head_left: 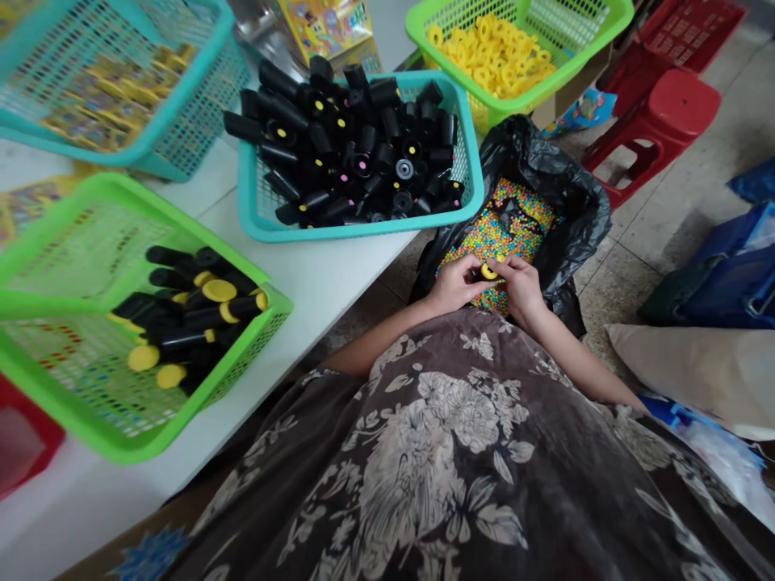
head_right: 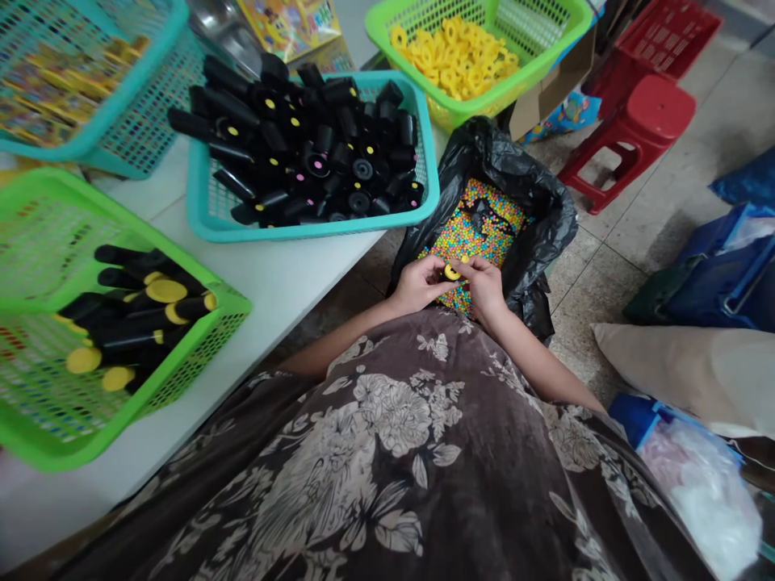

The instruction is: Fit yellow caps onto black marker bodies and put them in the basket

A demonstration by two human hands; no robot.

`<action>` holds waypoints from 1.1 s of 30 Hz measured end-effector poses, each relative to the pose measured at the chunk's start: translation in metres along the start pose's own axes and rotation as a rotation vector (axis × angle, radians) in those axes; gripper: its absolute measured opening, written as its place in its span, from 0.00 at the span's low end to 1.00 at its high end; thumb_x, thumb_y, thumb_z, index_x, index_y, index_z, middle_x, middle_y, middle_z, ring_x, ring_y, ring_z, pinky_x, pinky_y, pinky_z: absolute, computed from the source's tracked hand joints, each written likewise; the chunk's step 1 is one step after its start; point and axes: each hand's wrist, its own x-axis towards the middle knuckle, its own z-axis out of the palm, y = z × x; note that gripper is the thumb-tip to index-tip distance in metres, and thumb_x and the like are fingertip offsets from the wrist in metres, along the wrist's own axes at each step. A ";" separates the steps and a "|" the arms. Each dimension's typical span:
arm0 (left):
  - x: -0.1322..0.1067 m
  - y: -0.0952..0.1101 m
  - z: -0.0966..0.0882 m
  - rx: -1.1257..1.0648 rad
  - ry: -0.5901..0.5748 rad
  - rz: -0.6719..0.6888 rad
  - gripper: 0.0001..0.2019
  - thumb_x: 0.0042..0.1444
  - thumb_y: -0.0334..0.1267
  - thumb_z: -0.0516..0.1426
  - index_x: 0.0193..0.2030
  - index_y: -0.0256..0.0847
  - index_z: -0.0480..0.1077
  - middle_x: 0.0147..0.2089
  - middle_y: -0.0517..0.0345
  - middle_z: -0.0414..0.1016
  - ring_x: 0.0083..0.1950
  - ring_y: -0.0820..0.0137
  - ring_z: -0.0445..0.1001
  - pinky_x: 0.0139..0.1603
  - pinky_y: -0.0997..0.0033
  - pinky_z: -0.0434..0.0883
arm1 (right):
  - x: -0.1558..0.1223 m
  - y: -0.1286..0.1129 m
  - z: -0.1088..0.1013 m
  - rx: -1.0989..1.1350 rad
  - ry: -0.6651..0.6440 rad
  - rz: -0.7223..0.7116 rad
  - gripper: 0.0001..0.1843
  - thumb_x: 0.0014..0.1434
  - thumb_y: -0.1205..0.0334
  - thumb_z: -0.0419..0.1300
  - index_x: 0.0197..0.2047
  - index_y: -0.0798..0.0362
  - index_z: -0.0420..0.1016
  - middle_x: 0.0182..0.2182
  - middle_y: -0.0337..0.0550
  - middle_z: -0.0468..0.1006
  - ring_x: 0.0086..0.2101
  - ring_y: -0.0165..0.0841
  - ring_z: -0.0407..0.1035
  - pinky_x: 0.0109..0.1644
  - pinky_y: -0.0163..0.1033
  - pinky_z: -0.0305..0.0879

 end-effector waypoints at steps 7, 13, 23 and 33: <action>0.002 -0.001 -0.001 0.134 0.072 0.040 0.14 0.53 0.42 0.69 0.31 0.41 0.67 0.28 0.65 0.69 0.31 0.74 0.64 0.33 0.72 0.61 | -0.003 0.011 0.009 -0.025 -0.038 -0.040 0.28 0.39 0.38 0.78 0.24 0.47 0.68 0.20 0.30 0.69 0.22 0.27 0.60 0.25 0.36 0.63; -0.002 0.001 -0.004 0.148 0.071 0.082 0.16 0.53 0.44 0.70 0.31 0.41 0.67 0.29 0.65 0.69 0.30 0.74 0.64 0.34 0.71 0.61 | -0.004 0.007 0.010 0.085 -0.049 0.051 0.28 0.38 0.43 0.78 0.24 0.48 0.66 0.22 0.31 0.72 0.22 0.28 0.64 0.25 0.36 0.65; -0.001 0.001 0.000 -0.015 0.024 -0.025 0.25 0.48 0.55 0.73 0.30 0.41 0.67 0.27 0.66 0.66 0.29 0.75 0.62 0.32 0.71 0.61 | -0.005 0.005 0.007 -0.056 0.039 -0.142 0.22 0.46 0.50 0.75 0.23 0.48 0.66 0.21 0.31 0.68 0.26 0.29 0.62 0.31 0.37 0.62; -0.004 -0.005 0.003 0.001 0.002 -0.012 0.20 0.49 0.47 0.73 0.31 0.41 0.66 0.28 0.66 0.67 0.29 0.75 0.63 0.32 0.72 0.61 | 0.000 0.008 0.007 0.150 0.080 0.128 0.21 0.43 0.56 0.73 0.23 0.48 0.62 0.21 0.33 0.70 0.24 0.31 0.65 0.27 0.38 0.63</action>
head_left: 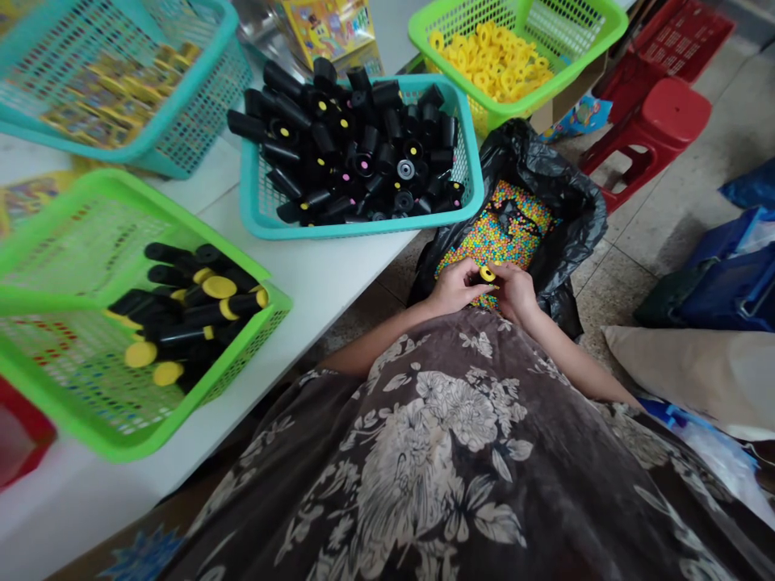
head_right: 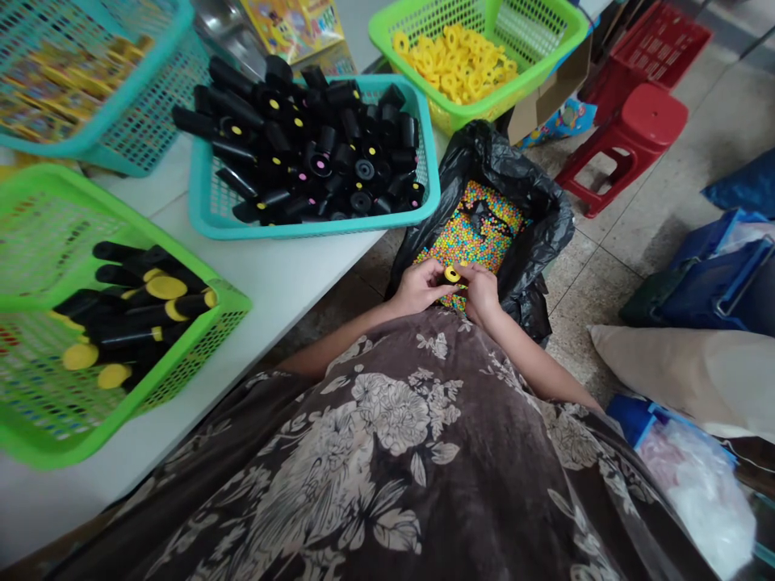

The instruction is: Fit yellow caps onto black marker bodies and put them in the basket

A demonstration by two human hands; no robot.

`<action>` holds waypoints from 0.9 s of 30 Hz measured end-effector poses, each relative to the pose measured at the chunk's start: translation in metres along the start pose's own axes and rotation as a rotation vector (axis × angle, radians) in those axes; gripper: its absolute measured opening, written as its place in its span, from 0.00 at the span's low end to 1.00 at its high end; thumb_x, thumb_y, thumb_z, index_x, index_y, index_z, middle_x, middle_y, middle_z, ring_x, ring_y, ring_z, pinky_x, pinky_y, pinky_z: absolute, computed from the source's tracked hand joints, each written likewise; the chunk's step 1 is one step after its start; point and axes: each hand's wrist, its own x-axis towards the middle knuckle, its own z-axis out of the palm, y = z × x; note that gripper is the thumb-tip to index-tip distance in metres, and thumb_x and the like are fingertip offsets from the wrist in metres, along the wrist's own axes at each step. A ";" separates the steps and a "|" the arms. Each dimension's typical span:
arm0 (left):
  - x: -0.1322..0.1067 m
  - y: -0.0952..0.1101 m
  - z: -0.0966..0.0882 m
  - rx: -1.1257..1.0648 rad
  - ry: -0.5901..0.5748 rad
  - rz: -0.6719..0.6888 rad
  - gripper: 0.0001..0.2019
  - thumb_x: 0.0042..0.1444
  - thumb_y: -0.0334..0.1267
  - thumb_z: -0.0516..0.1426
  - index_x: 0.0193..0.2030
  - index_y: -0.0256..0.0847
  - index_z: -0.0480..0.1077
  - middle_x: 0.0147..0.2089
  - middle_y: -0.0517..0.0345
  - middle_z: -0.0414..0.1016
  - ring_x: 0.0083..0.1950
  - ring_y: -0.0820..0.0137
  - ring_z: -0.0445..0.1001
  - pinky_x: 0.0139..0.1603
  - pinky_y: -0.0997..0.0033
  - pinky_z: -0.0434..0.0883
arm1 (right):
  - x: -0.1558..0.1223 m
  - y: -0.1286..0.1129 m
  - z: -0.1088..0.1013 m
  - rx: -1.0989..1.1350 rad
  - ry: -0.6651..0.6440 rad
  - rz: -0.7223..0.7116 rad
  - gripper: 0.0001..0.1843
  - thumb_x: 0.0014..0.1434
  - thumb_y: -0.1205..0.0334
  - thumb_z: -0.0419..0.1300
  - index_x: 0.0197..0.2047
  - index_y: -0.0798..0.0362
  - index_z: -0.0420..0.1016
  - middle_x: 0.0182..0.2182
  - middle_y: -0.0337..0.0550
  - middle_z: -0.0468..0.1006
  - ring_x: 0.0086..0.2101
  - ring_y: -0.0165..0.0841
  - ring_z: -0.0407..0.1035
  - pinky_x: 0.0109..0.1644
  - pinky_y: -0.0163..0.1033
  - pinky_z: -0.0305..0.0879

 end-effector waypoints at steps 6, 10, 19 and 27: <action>0.000 -0.003 -0.001 0.112 0.059 0.048 0.19 0.51 0.45 0.72 0.31 0.41 0.67 0.28 0.66 0.67 0.30 0.74 0.64 0.33 0.72 0.62 | -0.003 0.003 0.002 -0.116 -0.024 -0.035 0.24 0.40 0.48 0.75 0.24 0.46 0.62 0.21 0.31 0.70 0.23 0.29 0.63 0.25 0.37 0.67; 0.000 -0.001 -0.006 0.158 0.065 0.096 0.19 0.52 0.47 0.72 0.31 0.41 0.67 0.30 0.64 0.68 0.31 0.73 0.64 0.33 0.71 0.61 | -0.002 0.006 0.001 -0.144 -0.084 -0.060 0.25 0.41 0.44 0.74 0.26 0.46 0.63 0.21 0.30 0.69 0.22 0.28 0.62 0.24 0.36 0.65; 0.000 0.008 -0.009 -0.243 -0.193 -0.329 0.30 0.55 0.72 0.62 0.38 0.45 0.66 0.25 0.66 0.67 0.20 0.73 0.68 0.20 0.72 0.59 | 0.000 0.009 -0.002 -0.214 -0.062 -0.192 0.20 0.48 0.48 0.71 0.25 0.46 0.64 0.20 0.29 0.65 0.22 0.27 0.59 0.27 0.35 0.61; 0.002 0.015 -0.008 -0.295 -0.089 -0.380 0.24 0.58 0.61 0.67 0.36 0.43 0.66 0.23 0.68 0.67 0.19 0.76 0.67 0.18 0.76 0.58 | -0.001 0.008 -0.003 -0.298 -0.112 -0.228 0.26 0.48 0.35 0.71 0.29 0.46 0.66 0.22 0.31 0.70 0.23 0.29 0.64 0.26 0.36 0.58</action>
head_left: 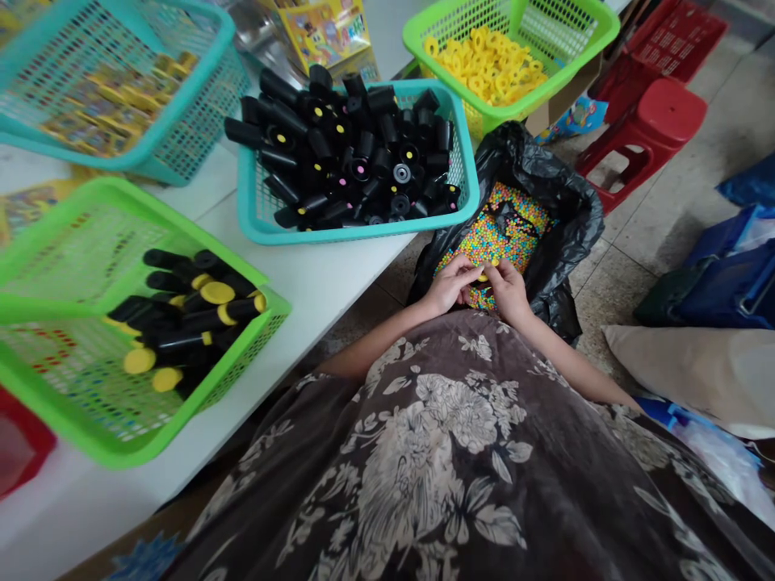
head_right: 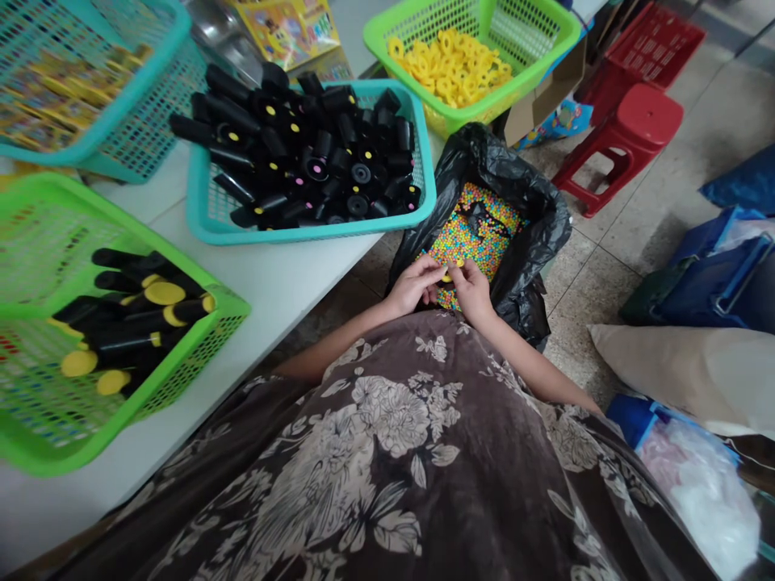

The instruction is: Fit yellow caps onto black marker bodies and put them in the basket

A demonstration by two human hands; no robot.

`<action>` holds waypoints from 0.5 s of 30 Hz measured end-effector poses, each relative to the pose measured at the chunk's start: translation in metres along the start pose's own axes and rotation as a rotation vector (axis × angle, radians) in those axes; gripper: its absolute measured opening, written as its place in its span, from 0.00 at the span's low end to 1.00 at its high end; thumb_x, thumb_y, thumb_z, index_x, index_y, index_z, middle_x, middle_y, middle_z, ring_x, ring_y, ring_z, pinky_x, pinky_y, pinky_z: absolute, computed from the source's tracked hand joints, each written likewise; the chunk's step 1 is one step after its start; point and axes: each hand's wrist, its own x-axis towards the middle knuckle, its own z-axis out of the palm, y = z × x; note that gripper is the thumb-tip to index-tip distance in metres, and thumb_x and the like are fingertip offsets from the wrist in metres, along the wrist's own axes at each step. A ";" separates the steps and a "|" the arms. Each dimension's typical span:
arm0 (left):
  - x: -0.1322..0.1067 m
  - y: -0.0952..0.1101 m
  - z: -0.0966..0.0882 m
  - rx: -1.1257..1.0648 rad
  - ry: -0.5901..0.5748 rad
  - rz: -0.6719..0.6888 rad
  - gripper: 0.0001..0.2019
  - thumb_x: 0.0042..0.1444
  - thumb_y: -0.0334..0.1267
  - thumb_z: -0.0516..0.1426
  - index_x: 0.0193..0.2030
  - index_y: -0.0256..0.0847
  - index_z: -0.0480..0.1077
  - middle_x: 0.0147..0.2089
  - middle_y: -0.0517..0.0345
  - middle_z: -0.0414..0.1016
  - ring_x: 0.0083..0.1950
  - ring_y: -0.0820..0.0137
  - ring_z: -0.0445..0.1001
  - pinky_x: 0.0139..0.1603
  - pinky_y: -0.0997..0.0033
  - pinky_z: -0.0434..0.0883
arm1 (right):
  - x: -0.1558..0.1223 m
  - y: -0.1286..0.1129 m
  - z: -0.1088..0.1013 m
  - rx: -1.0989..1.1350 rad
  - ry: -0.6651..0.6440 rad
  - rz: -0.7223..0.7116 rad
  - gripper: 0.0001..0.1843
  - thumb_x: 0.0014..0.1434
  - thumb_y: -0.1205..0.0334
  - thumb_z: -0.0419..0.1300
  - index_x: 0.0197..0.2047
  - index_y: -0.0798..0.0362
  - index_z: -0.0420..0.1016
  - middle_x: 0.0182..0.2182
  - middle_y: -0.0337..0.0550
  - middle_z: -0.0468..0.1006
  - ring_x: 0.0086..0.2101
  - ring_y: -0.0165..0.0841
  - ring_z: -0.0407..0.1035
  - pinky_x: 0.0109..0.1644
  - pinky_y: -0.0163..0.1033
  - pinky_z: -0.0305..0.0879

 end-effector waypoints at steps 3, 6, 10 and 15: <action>0.001 0.001 0.001 -0.024 0.000 0.001 0.24 0.58 0.62 0.67 0.38 0.43 0.66 0.25 0.67 0.68 0.20 0.76 0.68 0.19 0.76 0.61 | -0.001 0.000 0.000 -0.004 -0.024 0.048 0.30 0.46 0.28 0.69 0.31 0.46 0.68 0.21 0.31 0.71 0.21 0.31 0.66 0.23 0.37 0.55; 0.001 0.000 0.002 -0.027 -0.035 0.012 0.25 0.58 0.64 0.66 0.40 0.44 0.66 0.28 0.66 0.70 0.22 0.75 0.70 0.21 0.75 0.62 | -0.002 -0.003 0.000 0.034 -0.019 0.059 0.32 0.45 0.26 0.70 0.30 0.46 0.69 0.20 0.31 0.70 0.20 0.31 0.66 0.23 0.37 0.57; 0.000 -0.003 0.004 0.033 -0.011 0.170 0.29 0.46 0.59 0.75 0.40 0.42 0.68 0.32 0.65 0.72 0.30 0.74 0.72 0.30 0.75 0.68 | -0.006 -0.009 0.000 0.075 -0.030 0.041 0.31 0.45 0.28 0.72 0.30 0.46 0.71 0.21 0.31 0.71 0.20 0.29 0.64 0.22 0.36 0.59; 0.002 -0.009 0.003 0.083 0.038 0.239 0.26 0.46 0.55 0.75 0.37 0.40 0.70 0.34 0.63 0.73 0.34 0.73 0.71 0.36 0.73 0.69 | -0.007 -0.011 0.001 0.128 -0.077 0.124 0.28 0.45 0.32 0.73 0.30 0.46 0.74 0.20 0.33 0.72 0.20 0.33 0.68 0.21 0.38 0.60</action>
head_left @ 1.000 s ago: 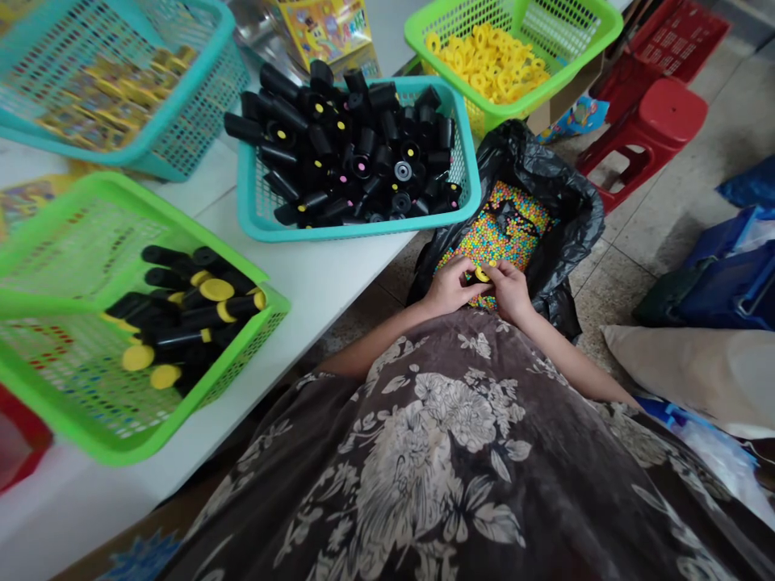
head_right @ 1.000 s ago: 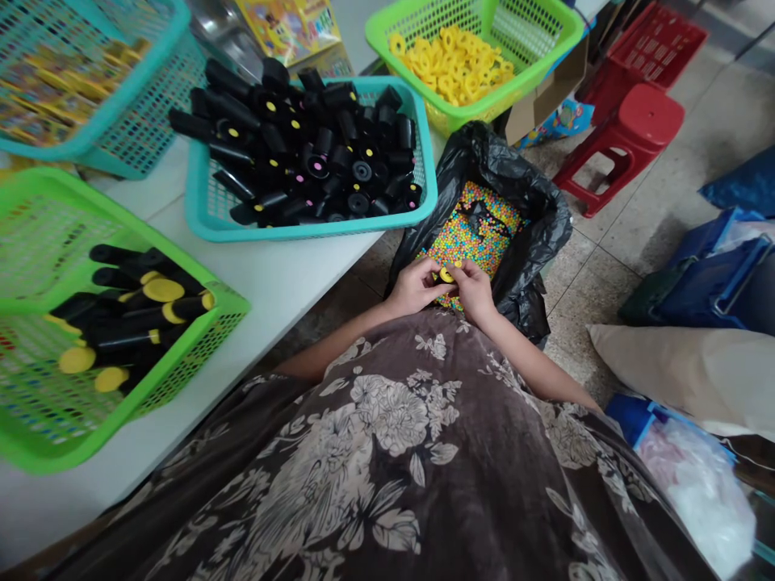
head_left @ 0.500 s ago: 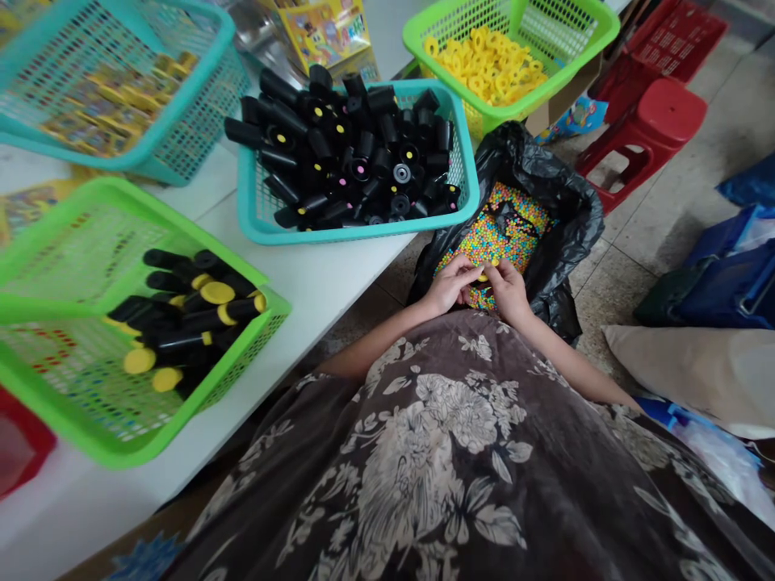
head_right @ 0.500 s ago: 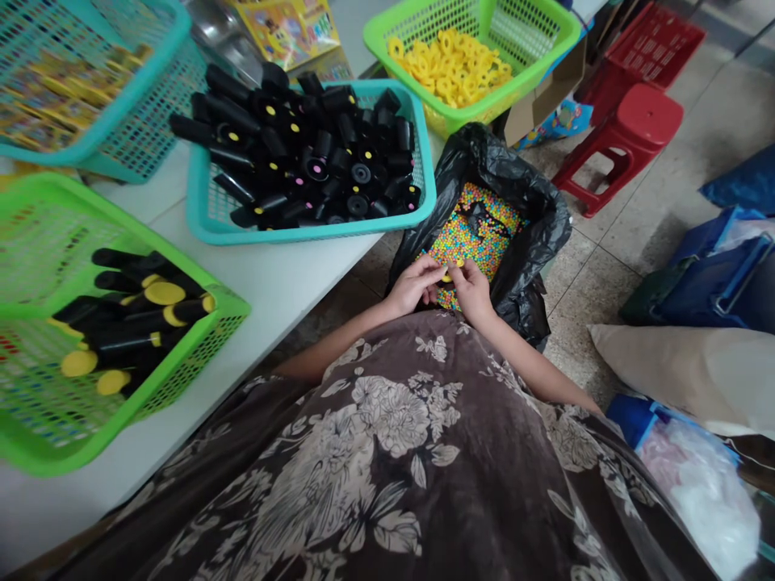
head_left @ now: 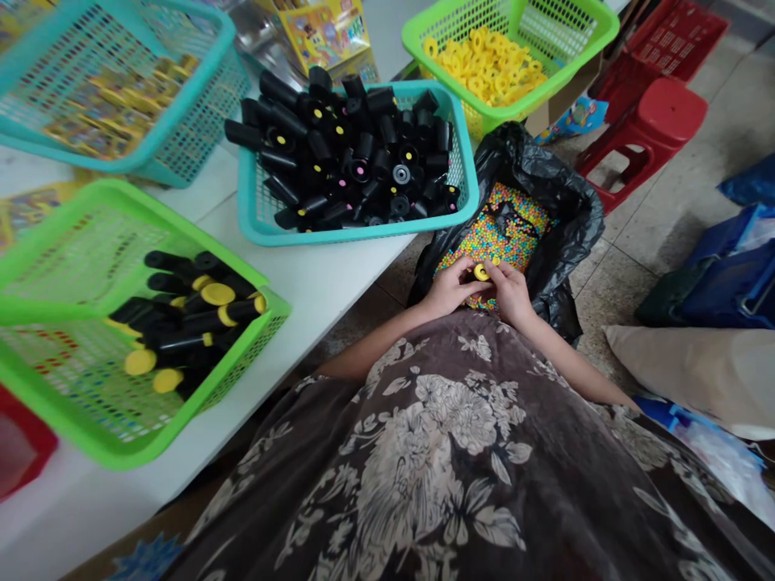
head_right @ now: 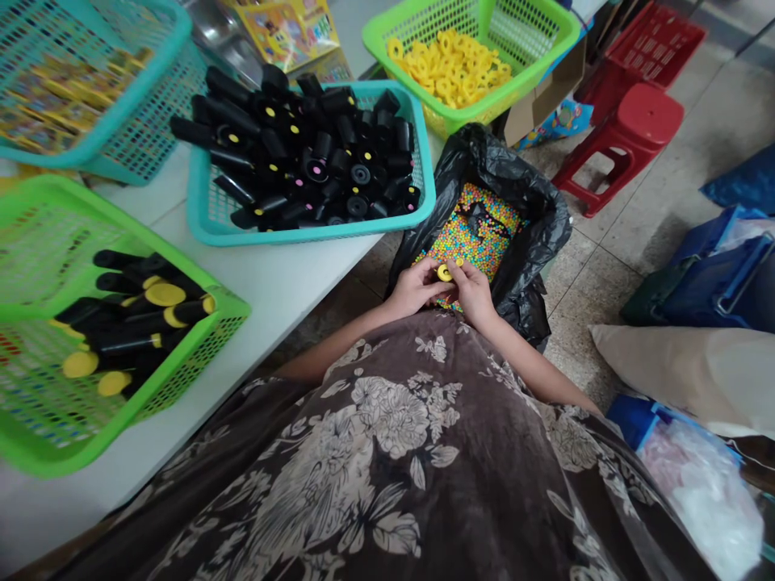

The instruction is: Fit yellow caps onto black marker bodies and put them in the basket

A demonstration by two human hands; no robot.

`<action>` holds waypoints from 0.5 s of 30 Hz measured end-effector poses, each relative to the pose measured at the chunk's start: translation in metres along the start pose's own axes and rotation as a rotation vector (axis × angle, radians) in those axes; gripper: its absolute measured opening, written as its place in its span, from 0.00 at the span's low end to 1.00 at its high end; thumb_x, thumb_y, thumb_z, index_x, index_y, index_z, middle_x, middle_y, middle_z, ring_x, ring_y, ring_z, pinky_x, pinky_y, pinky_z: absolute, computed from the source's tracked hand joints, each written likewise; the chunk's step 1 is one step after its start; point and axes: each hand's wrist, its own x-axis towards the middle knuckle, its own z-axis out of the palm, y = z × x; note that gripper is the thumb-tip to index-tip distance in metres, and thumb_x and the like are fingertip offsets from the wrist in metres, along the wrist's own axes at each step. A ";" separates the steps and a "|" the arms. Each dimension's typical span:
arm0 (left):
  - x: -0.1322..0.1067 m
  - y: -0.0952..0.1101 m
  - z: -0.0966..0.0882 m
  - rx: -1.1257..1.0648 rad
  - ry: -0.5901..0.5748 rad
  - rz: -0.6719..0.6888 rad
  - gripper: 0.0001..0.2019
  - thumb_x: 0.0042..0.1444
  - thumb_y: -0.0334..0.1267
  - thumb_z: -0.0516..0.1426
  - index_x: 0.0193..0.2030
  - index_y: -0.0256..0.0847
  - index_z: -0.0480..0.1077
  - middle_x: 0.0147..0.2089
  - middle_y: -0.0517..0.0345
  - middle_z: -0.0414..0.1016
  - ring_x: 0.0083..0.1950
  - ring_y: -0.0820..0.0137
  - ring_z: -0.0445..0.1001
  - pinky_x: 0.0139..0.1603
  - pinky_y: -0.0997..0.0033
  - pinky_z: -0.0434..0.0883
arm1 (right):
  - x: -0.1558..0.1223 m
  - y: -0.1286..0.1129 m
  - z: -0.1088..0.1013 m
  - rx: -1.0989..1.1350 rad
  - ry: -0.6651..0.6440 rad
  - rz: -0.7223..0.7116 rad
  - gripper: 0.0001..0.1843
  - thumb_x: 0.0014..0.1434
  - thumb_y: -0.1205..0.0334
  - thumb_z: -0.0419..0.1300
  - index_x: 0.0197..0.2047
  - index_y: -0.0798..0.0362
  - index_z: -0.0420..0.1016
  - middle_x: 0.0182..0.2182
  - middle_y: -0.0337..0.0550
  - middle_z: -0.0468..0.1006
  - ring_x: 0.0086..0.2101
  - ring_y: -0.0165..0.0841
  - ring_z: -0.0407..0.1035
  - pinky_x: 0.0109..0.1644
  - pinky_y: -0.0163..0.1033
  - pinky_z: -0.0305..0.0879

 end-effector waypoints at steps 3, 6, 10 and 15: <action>0.001 -0.004 0.001 0.002 0.024 -0.025 0.25 0.46 0.55 0.74 0.34 0.40 0.68 0.31 0.65 0.71 0.32 0.75 0.68 0.33 0.74 0.66 | 0.002 0.002 0.001 0.024 0.014 0.070 0.26 0.45 0.33 0.73 0.29 0.46 0.74 0.18 0.34 0.71 0.20 0.34 0.68 0.20 0.39 0.62; 0.001 -0.005 0.004 0.006 0.054 -0.024 0.29 0.43 0.58 0.75 0.30 0.41 0.65 0.28 0.67 0.67 0.30 0.76 0.64 0.31 0.75 0.62 | 0.004 0.001 0.002 -0.019 0.094 -0.005 0.25 0.44 0.35 0.74 0.26 0.47 0.75 0.19 0.34 0.71 0.20 0.30 0.63 0.19 0.37 0.60; 0.000 -0.002 0.005 -0.018 0.044 -0.045 0.30 0.43 0.63 0.74 0.31 0.41 0.65 0.28 0.67 0.67 0.30 0.76 0.63 0.31 0.74 0.61 | 0.004 -0.002 0.003 0.014 0.138 -0.020 0.26 0.42 0.36 0.74 0.25 0.48 0.74 0.22 0.35 0.73 0.21 0.29 0.60 0.19 0.36 0.56; 0.000 0.001 0.004 -0.018 0.031 -0.058 0.31 0.42 0.63 0.74 0.31 0.42 0.66 0.28 0.66 0.67 0.32 0.74 0.65 0.32 0.73 0.62 | 0.005 -0.002 0.002 -0.041 0.148 -0.056 0.25 0.46 0.37 0.72 0.23 0.48 0.70 0.22 0.37 0.72 0.25 0.31 0.62 0.24 0.38 0.59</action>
